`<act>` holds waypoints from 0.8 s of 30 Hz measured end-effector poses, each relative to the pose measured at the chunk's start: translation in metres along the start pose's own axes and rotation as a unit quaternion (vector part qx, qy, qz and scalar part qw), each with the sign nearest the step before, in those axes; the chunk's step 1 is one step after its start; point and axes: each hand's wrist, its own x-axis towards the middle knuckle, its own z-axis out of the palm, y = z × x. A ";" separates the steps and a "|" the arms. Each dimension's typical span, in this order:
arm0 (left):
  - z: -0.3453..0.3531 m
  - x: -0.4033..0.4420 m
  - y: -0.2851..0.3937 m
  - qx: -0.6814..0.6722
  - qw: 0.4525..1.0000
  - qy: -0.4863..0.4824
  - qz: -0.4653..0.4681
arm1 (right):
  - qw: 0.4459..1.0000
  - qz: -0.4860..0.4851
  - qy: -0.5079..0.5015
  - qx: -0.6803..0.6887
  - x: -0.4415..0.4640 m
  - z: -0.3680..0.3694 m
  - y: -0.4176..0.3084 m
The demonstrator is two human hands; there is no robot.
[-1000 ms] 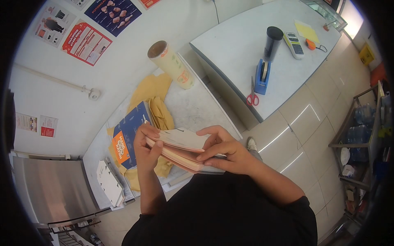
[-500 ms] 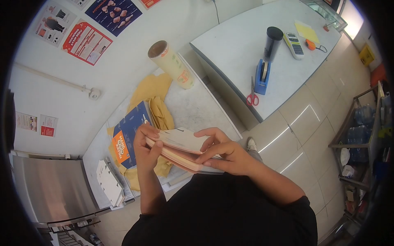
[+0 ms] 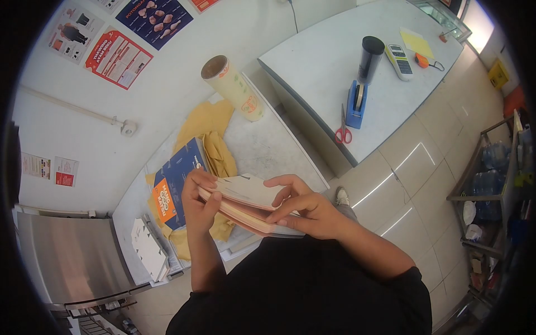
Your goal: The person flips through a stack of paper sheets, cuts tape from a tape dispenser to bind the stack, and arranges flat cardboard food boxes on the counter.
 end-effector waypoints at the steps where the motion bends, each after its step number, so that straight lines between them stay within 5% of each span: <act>1: 0.000 0.000 0.001 0.002 1.000 -0.001 0.001 | 1.000 -0.001 0.000 0.002 0.000 0.000 0.001; 24: -0.002 -0.004 -0.005 -0.013 1.000 -0.002 0.002 | 0.997 -0.041 0.024 -0.068 -0.001 0.004 -0.001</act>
